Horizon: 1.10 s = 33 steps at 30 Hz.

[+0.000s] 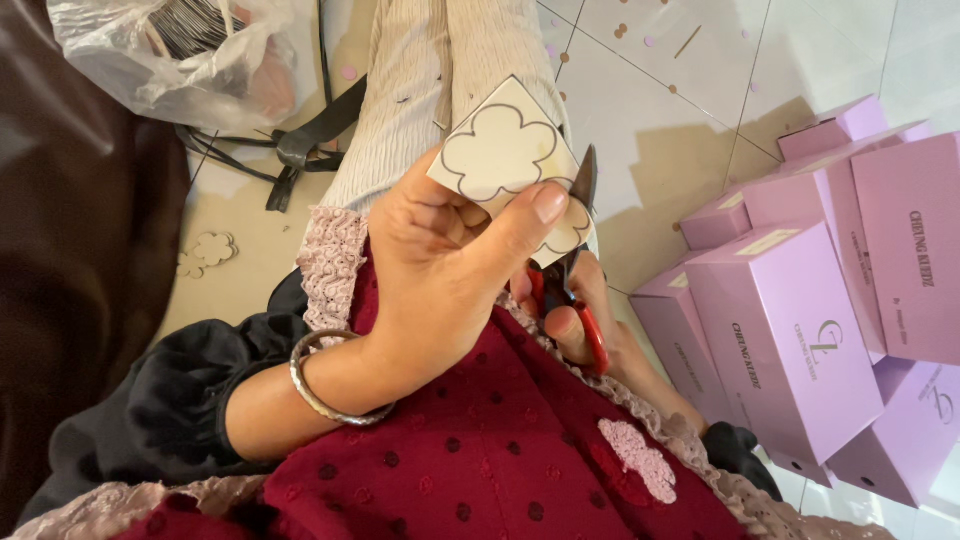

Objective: The person uses red-handled scissors to cut cloud-shaped outlines from small white paper pieces. They trim the edges of each piece, rotate it in hand, and place finished cutouts aside on the floor. The person then picks up a larger sheet with multiple cloud outlines and begins cutting them out one by one.

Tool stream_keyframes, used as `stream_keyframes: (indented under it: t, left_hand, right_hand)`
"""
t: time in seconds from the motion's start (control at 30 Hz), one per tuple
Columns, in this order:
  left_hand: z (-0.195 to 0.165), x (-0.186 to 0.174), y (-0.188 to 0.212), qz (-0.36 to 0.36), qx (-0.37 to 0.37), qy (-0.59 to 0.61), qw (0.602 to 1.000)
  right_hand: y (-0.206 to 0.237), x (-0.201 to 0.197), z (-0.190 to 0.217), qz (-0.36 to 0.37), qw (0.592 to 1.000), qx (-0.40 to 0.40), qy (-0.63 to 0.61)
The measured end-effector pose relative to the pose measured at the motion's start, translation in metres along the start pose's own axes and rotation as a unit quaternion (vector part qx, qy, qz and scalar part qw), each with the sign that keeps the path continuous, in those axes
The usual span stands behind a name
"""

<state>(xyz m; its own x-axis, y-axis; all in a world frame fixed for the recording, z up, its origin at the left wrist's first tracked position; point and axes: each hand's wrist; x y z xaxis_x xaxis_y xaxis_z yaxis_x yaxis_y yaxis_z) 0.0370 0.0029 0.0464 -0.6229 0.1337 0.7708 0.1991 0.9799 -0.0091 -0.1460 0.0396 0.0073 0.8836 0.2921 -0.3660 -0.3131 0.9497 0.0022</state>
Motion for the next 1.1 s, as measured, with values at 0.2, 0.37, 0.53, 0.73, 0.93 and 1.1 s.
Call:
stream_keyframes:
  t: [0.2,0.37,0.53,0.73,0.93,1.1]
  left_hand:
    - [0.004,-0.001,0.004,0.004,0.008,0.008,1.0]
    - [0.005,-0.002,0.005,0.018,0.019,0.019,0.999]
    - [0.008,-0.004,0.006,0.024,0.023,0.029,0.999]
    - [0.009,-0.005,0.008,0.008,0.017,0.022,1.0]
    - [0.008,-0.007,0.004,0.008,0.011,0.017,1.0]
    - [0.007,-0.007,0.003,0.022,0.012,0.019,1.0]
  right_hand:
    - [0.001,0.001,-0.001,-0.005,1.0,0.0,-0.016]
    - [0.001,0.0,-0.005,-0.001,1.0,-0.012,-0.011]
    - [0.0,0.0,-0.007,0.005,1.0,-0.023,-0.016]
    - [-0.001,0.001,-0.004,0.005,0.999,-0.022,-0.026]
    - [-0.001,-0.003,-0.004,0.007,1.0,-0.027,0.002]
    - [-0.002,-0.003,-0.009,0.009,0.998,-0.054,-0.004]
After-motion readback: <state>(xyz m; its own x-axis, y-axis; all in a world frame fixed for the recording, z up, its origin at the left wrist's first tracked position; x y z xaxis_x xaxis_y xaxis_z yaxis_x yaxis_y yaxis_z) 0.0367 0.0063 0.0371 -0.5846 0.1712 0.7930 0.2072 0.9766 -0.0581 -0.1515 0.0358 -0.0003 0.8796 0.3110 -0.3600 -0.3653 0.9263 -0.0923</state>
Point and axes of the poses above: each hand's wrist, its own y-axis away from the middle knuckle, its own x-axis out of the palm, z = x × y, and after that the axes turned 5 degrees about -x, right-handed
